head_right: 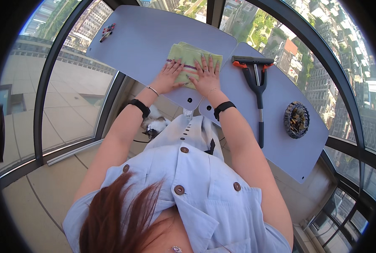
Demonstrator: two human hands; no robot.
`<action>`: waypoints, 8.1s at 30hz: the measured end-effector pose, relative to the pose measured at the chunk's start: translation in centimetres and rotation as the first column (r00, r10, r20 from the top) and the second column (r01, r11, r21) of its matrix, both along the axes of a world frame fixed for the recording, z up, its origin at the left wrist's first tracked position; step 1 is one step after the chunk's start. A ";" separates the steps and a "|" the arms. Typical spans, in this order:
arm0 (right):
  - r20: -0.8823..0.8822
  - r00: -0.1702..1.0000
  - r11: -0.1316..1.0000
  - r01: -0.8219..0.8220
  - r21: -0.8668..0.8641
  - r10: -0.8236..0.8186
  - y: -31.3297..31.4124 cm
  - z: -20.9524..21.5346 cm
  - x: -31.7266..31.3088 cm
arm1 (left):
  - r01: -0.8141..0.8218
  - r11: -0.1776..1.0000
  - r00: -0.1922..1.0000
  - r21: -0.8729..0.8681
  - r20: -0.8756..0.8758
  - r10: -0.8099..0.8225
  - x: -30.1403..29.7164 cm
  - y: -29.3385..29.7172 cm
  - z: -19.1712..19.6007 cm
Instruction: Cleaning a table on a glass-enclosed balcony with a cloth and a squeegee.
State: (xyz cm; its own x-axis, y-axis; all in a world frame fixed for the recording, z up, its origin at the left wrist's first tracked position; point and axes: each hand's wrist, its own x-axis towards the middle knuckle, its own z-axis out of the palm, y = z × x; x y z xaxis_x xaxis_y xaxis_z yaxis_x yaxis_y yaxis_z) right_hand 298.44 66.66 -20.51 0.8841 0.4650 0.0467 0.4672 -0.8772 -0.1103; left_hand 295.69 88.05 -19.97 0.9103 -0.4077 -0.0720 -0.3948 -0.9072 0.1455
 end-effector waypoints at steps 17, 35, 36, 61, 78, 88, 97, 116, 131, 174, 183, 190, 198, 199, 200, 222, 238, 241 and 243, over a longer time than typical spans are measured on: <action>-0.014 1.000 0.999 -0.011 -0.038 0.010 0.0 0.1 -1.4 | -0.540 0.818 0.825 -0.200 0.069 0.561 -13.0 13.7 -1.1; -0.145 0.987 0.993 0.059 -0.101 -0.074 6.9 2.5 -1.9 | -0.751 0.518 0.620 -0.410 -0.165 0.767 -3.1 28.3 -4.3; -0.139 0.988 0.994 0.052 -0.098 -0.066 7.1 2.4 -2.2 | -0.818 0.366 0.534 -0.444 -0.347 0.771 -2.5 29.4 -5.0; -0.152 0.979 0.972 0.101 -0.211 -0.134 16.7 1.4 -0.7 | -0.868 -0.188 0.431 -0.459 -0.885 0.173 1.5 34.0 -3.4; -0.150 0.988 0.991 0.016 -0.133 -0.036 34.4 1.9 0.4 | -0.894 -0.021 0.448 -0.448 -0.893 -0.038 2.2 36.4 -3.2; -0.062 0.993 0.993 0.096 -0.066 -0.101 33.7 1.9 0.0 | -0.498 0.760 0.851 -0.418 -0.404 0.336 8.1 42.5 6.0; -0.102 0.988 0.992 0.108 -0.071 -0.115 34.3 1.9 0.2 | -0.213 0.977 0.977 -0.007 0.001 0.213 20.3 48.3 4.4; -0.146 0.799 0.812 0.572 -0.118 -0.584 32.9 1.1 7.9 | -0.075 0.996 0.994 0.054 0.084 0.071 21.8 48.5 -0.5; -0.335 0.834 0.899 0.411 -0.150 -0.438 41.3 1.7 25.1 | -0.079 0.978 0.996 -0.192 0.026 0.086 18.7 49.0 -0.4; -0.162 0.969 0.982 -0.190 0.002 0.188 45.9 2.4 22.3 | -0.067 0.966 0.987 -0.250 0.128 0.101 15.3 48.5 2.0; -0.157 0.909 0.915 0.358 -0.185 -0.387 32.3 2.6 14.4 | -0.146 0.938 0.989 -0.315 -0.011 0.150 21.1 47.4 2.9; -0.169 0.670 0.690 0.685 -0.235 -0.723 26.7 2.0 9.2 | -0.297 0.867 0.954 -0.400 -0.080 0.290 29.5 46.4 2.8; -0.017 0.572 0.558 0.791 -0.251 -0.820 25.5 1.0 8.8 | -0.330 0.808 0.933 -0.489 -0.038 0.359 34.1 45.6 -0.8; -0.019 0.559 0.545 0.798 -0.257 -0.829 25.0 0.8 9.2 | -0.324 0.816 0.928 -0.479 0.006 0.372 34.1 45.3 -0.8; -0.024 0.482 0.474 0.850 -0.229 -0.876 24.4 0.6 9.6 | -0.315 0.815 0.936 -0.486 -0.016 0.352 34.2 44.9 -0.6; -0.231 0.872 0.897 0.442 -0.007 -0.432 40.0 1.8 21.2 | -0.157 0.975 0.984 -0.156 0.064 0.169 31.4 45.6 1.9; -0.112 0.449 0.460 0.833 -0.308 -0.887 15.2 2.0 16.2 | -0.447 0.773 0.893 -0.450 -0.266 0.362 22.6 54.0 -1.4; -0.150 0.373 0.401 0.872 -0.280 -0.916 11.2 1.3 12.5 | -0.489 0.769 0.869 -0.413 -0.304 0.390 22.5 53.9 -1.1; -0.180 0.354 0.390 0.887 -0.248 -0.918 10.5 0.2 10.8 | -0.478 0.782 0.874 -0.400 -0.311 0.374 22.8 54.3 -1.1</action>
State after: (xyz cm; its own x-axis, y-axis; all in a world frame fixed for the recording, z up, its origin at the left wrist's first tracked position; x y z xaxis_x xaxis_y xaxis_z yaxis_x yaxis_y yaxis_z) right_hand 309.19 77.17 -20.32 0.7390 -0.6333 -0.2299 -0.6453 -0.7634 0.0287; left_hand 318.49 142.32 -21.09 0.9832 -0.0140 -0.1821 0.1020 -0.7849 0.6111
